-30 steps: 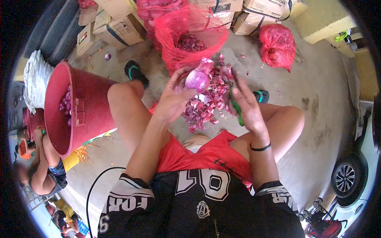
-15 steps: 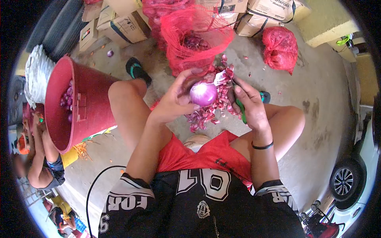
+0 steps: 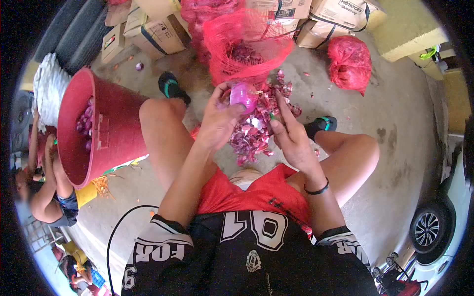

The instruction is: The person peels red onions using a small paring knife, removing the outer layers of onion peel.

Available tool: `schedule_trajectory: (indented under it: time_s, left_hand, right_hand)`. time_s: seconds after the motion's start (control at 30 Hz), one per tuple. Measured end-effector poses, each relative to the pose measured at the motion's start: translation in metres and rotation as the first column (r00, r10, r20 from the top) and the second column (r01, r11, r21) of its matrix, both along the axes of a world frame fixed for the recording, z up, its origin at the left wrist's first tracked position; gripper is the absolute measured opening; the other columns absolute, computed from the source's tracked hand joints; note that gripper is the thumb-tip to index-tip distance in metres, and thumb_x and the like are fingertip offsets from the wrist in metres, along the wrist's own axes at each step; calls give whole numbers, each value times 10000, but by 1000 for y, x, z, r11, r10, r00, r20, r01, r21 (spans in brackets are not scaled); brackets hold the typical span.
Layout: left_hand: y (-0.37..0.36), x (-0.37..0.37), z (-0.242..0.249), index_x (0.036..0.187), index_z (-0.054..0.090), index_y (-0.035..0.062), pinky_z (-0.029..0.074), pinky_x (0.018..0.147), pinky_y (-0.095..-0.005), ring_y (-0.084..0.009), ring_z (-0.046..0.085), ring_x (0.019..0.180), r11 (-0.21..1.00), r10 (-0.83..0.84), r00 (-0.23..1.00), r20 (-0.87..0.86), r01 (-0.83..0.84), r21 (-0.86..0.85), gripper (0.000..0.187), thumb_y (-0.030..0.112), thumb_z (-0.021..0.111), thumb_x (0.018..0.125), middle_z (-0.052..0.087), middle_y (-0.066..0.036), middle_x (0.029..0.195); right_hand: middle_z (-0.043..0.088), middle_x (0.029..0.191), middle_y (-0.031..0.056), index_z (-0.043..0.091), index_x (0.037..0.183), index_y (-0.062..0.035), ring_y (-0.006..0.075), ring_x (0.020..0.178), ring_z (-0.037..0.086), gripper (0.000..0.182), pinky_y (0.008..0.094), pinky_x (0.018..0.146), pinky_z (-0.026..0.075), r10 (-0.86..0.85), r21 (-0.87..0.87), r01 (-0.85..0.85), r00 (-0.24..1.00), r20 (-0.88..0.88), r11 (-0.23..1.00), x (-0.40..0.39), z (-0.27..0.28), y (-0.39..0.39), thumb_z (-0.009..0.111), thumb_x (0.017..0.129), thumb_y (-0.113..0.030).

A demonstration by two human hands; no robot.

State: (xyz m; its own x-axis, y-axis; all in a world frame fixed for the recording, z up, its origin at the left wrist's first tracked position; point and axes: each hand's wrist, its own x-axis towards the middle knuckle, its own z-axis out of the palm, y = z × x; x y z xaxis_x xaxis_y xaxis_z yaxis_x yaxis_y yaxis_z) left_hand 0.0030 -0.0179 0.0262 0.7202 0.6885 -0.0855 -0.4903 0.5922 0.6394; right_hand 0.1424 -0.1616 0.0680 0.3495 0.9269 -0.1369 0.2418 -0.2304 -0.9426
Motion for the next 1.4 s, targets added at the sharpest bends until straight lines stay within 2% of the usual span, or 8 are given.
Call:
schedule_trajectory:
  time_s: [0.17,0.23,0.37,0.6,0.97,1.17,1.3,1.4]
  left_hand:
    - [-6,1,8,1233,437,46,521,934,-419,-243,597,1096,1000,23,997,-77,-23,2,501,-9,701,811,573,-128,1217]
    - [-6,2,11,1225,439,47,527,924,-423,-247,608,1076,1000,20,998,-66,-21,-22,475,21,698,828,578,-128,1209]
    - [-7,3,11,1214,441,47,531,914,-434,-254,626,1041,1000,-16,998,-55,14,-28,418,107,676,874,588,-129,1193]
    - [-9,5,10,1198,450,38,536,901,-442,-241,618,1048,998,-48,998,-49,46,-42,374,195,642,917,589,-119,1177]
    - [-7,4,8,1189,428,59,579,803,-434,-233,642,992,996,-66,996,-67,63,-57,363,179,636,917,588,-115,1178]
    - [-10,4,10,1196,419,64,573,830,-436,-256,631,1033,998,-47,998,-46,45,-48,361,101,632,906,577,-136,1209]
    - [-10,1,17,1253,404,58,540,903,-461,-286,596,1119,992,-87,996,33,90,-85,426,65,630,891,556,-151,1248]
    - [-7,-1,14,1326,387,54,498,968,-486,-303,566,1170,990,-115,990,86,122,-70,521,50,638,870,535,-164,1282]
  right_hand:
    - [505,1336,246,352,1451,-39,330,1211,537,545,371,1023,400,30,347,-122,966,258,930,-11,-3,8,531,942,-114]
    - [528,1308,246,379,1435,-37,343,1201,544,533,383,1017,410,75,190,-120,971,228,974,-5,5,4,540,931,-102]
    - [594,1195,242,442,1397,-37,360,1087,601,496,398,962,455,-10,354,-111,947,321,929,-8,-2,7,552,916,-85]
    - [638,1062,230,510,1350,-50,372,981,630,481,394,864,506,-49,351,-93,925,376,932,-7,0,10,603,879,-72]
    - [622,1019,239,441,1404,-77,375,880,624,549,428,794,500,-87,396,-92,907,413,914,-12,-1,12,603,880,-77]
    - [628,969,209,438,1390,-24,378,889,628,499,423,765,510,-18,256,-110,892,452,960,-10,7,8,566,912,-89]
    - [555,786,53,440,1401,-34,163,640,538,436,315,570,450,-29,254,46,997,-68,966,-8,-2,6,496,984,-150]
    - [472,752,-37,434,1417,-61,42,578,413,422,214,507,358,-19,243,141,895,-446,960,-6,2,4,453,1019,-199]
